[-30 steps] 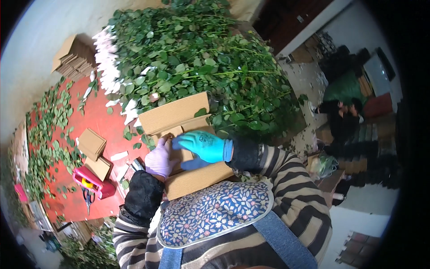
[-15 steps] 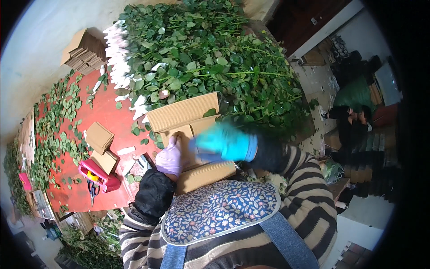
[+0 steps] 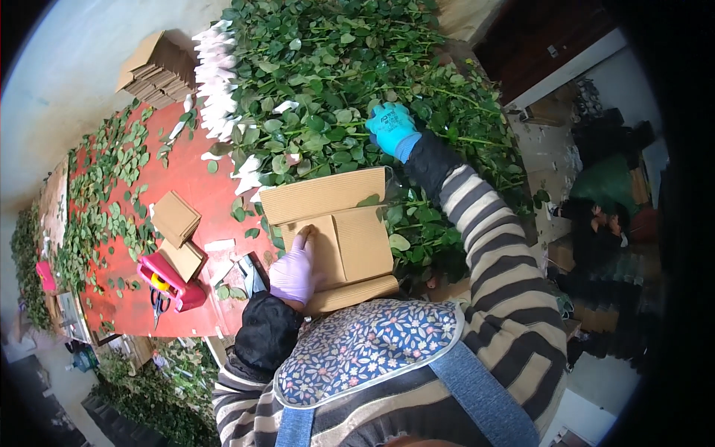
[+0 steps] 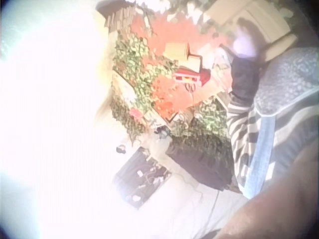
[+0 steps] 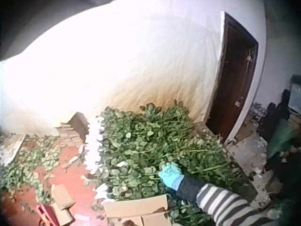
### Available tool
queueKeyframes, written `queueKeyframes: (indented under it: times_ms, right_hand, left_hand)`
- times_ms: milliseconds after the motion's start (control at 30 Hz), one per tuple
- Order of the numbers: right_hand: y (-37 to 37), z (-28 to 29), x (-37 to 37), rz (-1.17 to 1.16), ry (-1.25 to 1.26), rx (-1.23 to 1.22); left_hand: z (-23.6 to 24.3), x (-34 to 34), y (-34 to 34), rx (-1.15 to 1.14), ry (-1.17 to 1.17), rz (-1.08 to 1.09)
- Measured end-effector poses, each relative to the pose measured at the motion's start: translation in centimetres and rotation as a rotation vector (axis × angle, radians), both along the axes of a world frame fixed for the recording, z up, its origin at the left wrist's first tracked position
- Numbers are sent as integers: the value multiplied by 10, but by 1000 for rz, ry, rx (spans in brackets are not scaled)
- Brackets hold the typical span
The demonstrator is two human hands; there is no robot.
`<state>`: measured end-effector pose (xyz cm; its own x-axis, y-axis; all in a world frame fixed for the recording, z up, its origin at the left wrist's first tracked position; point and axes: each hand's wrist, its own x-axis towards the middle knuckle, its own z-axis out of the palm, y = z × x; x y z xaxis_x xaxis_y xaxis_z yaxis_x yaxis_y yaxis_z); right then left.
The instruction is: The person places roses into a small cardboard box, covers them with a cardboard insert, and then seals the box with a stapler. They then take the box and place it inside a larger bag along with a bunch of roses.
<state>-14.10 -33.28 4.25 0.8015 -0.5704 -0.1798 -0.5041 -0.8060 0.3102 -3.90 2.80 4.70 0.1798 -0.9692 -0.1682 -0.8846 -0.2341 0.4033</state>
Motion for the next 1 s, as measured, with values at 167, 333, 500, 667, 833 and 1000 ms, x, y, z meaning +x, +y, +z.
queueKeyframes:
  times_ms: [167, 333, 500, 667, 833, 1000]
  right_hand:
    - [-9, -10, 5, 175, 31, -41]
    - [6, 20, 10, 295, -426, 120]
    - [18, 25, 67, 381, -539, 205]
    - [45, -3, 150, 439, -251, -5]
    - [37, -40, 158, 335, -115, -6]
    - [36, -12, 149, 300, -193, 96]
  left_hand:
    - [17, 1, -7, 146, 40, 73]
    - [20, 4, -2, 193, 58, 132]
    - [17, 10, -3, 155, 84, 89]
    - [27, 9, 1, 207, 182, 160]
    - [33, 5, -1, 176, 37, 123]
    - [29, 3, 2, 209, 166, 215]
